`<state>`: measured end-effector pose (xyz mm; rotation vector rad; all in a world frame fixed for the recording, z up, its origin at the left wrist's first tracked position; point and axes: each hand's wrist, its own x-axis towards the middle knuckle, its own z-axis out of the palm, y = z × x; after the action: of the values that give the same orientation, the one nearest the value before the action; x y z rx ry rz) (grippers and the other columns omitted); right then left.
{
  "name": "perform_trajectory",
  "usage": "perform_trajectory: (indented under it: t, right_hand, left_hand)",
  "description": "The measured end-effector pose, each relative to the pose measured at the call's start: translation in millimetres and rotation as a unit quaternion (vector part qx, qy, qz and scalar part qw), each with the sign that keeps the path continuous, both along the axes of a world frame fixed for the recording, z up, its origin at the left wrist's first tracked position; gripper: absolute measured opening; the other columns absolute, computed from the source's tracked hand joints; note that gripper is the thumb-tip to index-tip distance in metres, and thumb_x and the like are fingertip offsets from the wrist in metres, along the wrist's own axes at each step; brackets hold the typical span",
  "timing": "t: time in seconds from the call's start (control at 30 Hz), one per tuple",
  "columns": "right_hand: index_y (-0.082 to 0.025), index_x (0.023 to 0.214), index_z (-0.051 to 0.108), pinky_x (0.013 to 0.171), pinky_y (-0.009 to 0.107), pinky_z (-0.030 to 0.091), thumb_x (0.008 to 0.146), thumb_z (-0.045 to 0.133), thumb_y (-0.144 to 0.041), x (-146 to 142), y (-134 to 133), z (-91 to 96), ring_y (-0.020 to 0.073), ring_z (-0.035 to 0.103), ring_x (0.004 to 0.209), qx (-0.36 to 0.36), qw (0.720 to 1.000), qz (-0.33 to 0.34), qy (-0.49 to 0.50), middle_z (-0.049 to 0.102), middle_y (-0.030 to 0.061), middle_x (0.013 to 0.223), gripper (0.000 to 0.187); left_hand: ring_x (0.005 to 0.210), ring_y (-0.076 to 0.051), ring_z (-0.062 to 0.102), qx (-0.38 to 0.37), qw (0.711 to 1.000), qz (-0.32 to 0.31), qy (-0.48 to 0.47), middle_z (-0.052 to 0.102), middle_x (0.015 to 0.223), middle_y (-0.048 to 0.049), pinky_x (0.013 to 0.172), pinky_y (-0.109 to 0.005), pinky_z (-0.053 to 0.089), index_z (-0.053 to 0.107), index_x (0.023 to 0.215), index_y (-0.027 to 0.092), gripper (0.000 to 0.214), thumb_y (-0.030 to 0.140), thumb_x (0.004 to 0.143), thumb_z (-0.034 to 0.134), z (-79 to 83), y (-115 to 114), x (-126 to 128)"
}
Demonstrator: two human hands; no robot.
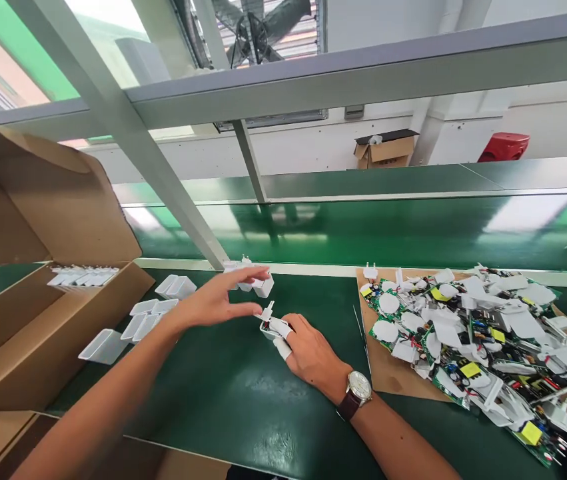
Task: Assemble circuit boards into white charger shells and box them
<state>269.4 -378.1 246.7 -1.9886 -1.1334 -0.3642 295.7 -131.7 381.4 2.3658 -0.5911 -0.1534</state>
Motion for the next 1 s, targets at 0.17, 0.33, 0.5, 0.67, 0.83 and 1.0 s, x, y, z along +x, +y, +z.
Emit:
perform_trajectory:
  t: [0.17,0.33,0.5,0.67,0.83,1.0]
  right_hand:
    - [-0.020,0.131,0.062,0.087,0.044,0.061,0.098,0.052,-0.015,1.6,4.8,-5.7,0.0261,0.063,0.102,0.027,0.998,0.006,0.052,0.063,0.0146,0.119,0.035]
    - [-0.022,0.119,0.071,0.080,0.041,0.064,0.096,0.063,-0.041,0.9,8.9,5.8,0.0243,0.070,0.093,0.222,0.857,0.049,0.462,0.072,0.0093,0.106,0.031]
    - [-0.019,0.099,0.075,0.077,0.043,0.065,0.090,0.068,-0.053,-3.4,11.0,25.2,0.0256,0.072,0.087,0.291,0.708,0.090,0.637,0.076,0.0080,0.093,0.036]
    - [-0.017,0.097,0.077,0.076,0.043,0.065,0.087,0.074,-0.050,-6.1,13.4,30.6,0.0231,0.071,0.079,0.310,0.680,0.091,0.659,0.077,0.0070,0.090,0.034]
    - [-0.017,0.098,0.077,0.077,0.044,0.065,0.087,0.073,-0.052,-5.8,13.7,27.9,0.0239,0.072,0.080,0.302,0.688,0.085,0.654,0.077,0.0080,0.092,0.037]
    - [-0.019,0.107,0.075,0.085,0.045,0.063,0.093,0.066,-0.051,-1.8,8.0,18.5,0.0257,0.072,0.092,0.262,0.766,0.038,0.585,0.076,0.0086,0.100,0.036]
  left_hand:
    - [0.123,-0.032,0.063,-0.140,0.984,-0.015,0.111,0.052,0.150,-0.0162,0.105,-0.052,0.052,0.026,0.164,0.034,0.120,0.045,0.066,0.096,-68.8,-1.2,-29.6]
    - [0.110,-0.025,0.065,-0.277,0.959,0.034,0.042,0.044,0.154,-0.0186,0.096,-0.047,0.057,0.015,0.166,0.036,0.131,0.042,0.065,0.098,-111.3,-21.7,-44.1]
    - [0.094,-0.022,0.066,-0.255,0.962,0.082,-0.058,0.068,0.121,-0.0091,0.088,-0.041,0.058,0.054,0.143,0.030,0.076,0.051,0.079,0.086,-113.3,-36.5,-52.3]
    - [0.091,-0.021,0.066,-0.237,0.963,0.082,-0.095,0.070,0.114,-0.0065,0.083,-0.036,0.058,0.058,0.134,0.027,0.067,0.054,0.079,0.086,-110.6,-35.5,-53.3]
    - [0.094,-0.022,0.068,-0.228,0.963,0.057,-0.130,0.069,0.119,-0.0086,0.080,-0.035,0.059,0.057,0.134,0.026,0.064,0.058,0.083,0.081,-110.9,-34.8,-52.1]
    - [0.120,-0.029,0.065,-0.216,0.967,0.028,-0.135,0.064,0.135,-0.0124,0.103,-0.044,0.055,0.053,0.142,0.026,0.069,0.052,0.085,0.081,-106.5,-30.8,-52.2]
